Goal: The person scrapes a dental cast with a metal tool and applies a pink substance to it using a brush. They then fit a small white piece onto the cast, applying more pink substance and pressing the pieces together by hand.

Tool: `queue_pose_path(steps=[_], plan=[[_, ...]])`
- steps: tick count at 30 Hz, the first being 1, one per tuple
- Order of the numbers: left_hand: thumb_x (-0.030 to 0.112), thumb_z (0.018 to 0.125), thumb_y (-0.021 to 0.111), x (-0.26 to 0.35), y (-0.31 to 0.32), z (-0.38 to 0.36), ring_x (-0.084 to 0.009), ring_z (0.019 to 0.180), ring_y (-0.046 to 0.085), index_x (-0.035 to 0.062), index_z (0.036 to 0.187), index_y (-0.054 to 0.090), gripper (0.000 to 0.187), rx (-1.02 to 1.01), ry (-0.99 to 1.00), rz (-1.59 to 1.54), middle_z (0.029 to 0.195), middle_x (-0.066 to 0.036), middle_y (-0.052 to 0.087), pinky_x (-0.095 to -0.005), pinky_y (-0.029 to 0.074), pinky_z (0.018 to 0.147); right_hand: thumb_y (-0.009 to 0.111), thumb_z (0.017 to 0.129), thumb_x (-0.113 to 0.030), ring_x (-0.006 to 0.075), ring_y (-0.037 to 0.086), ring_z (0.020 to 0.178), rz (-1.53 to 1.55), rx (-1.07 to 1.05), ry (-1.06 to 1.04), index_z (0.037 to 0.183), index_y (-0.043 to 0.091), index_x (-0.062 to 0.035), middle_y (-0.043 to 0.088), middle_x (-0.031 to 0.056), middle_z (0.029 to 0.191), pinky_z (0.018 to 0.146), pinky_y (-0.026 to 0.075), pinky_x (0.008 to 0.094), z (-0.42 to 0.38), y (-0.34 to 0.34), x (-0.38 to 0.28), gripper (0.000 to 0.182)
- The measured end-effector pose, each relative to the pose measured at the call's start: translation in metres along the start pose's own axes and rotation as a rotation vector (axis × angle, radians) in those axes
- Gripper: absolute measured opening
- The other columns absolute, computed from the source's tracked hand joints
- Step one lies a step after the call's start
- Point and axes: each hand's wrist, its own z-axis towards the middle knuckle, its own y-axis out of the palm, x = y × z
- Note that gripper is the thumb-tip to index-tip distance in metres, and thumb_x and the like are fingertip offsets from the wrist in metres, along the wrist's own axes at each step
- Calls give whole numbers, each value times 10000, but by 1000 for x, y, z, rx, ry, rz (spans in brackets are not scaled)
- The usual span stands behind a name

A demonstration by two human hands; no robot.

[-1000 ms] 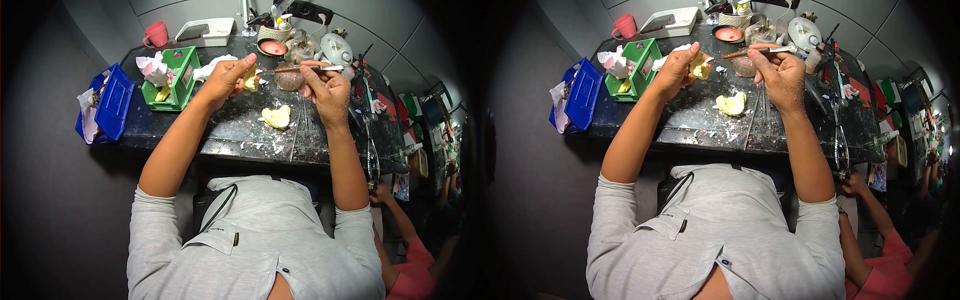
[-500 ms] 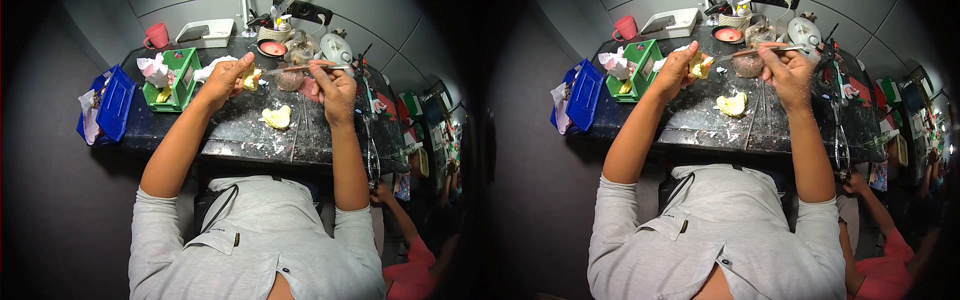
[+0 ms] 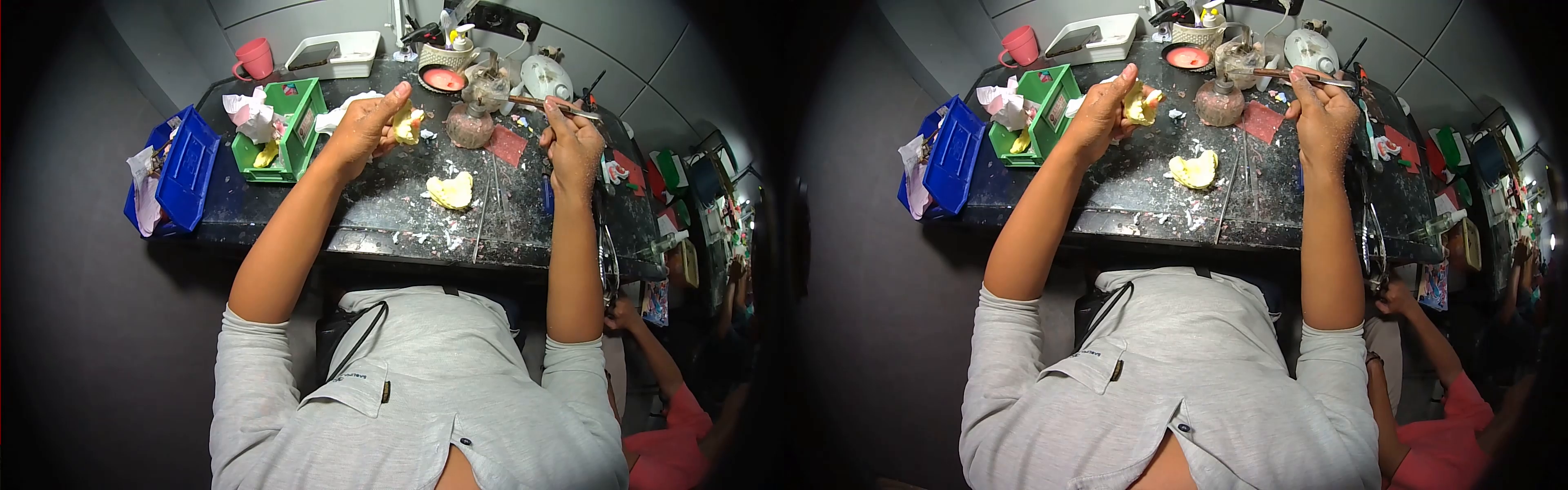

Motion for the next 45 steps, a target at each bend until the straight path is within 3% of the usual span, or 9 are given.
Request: queue_pose_path(steps=[10, 17, 22, 25, 45], plan=[[686, 905, 485, 2, 1, 0, -63, 498, 424, 74, 929, 691, 646, 9, -34, -45, 701, 6, 618, -211, 282, 457, 720, 874, -51, 82, 522, 500, -1, -11, -14, 984, 668, 85, 680, 89, 754, 467, 398, 202, -3, 1, -2, 182], [717, 882, 486, 4, 4, 0, -68, 499, 421, 84, 877, 660, 657, 52, -77, -76, 707, 10, 618, -209, 274, 459, 718, 872, -42, 68, 515, 509, -10, -41, -44, 986, 674, 70, 661, 63, 722, 465, 378, 188, -10, 8, -6, 165], [680, 909, 490, 0, 1, 1, -54, 434, 373, 66, 890, 664, 639, -28, -10, 41, 565, 38, 495, -213, 237, 419, 708, 892, -69, 37, 506, 528, 24, -280, -166, 1020, 689, 22, 648, 21, 725, 477, 391, 178, -40, 37, -20, 159], [664, 921, 490, 1, 4, -1, -48, 418, 363, 56, 901, 670, 634, -22, 16, 44, 524, 47, 440, -213, 230, 408, 703, 902, -84, 14, 518, 556, -29, -316, -233, 1024, 694, 11, 662, 11, 748, 476, 389, 168, -46, 45, -16, 155], [658, 923, 495, -3, 2, 2, -45, 426, 375, 41, 919, 674, 642, -23, 25, 55, 565, 30, 508, -211, 247, 405, 719, 894, -97, 2, 526, 590, -63, -341, -237, 997, 713, 1, 674, 0, 766, 491, 388, 159, -51, 48, -9, 142]])
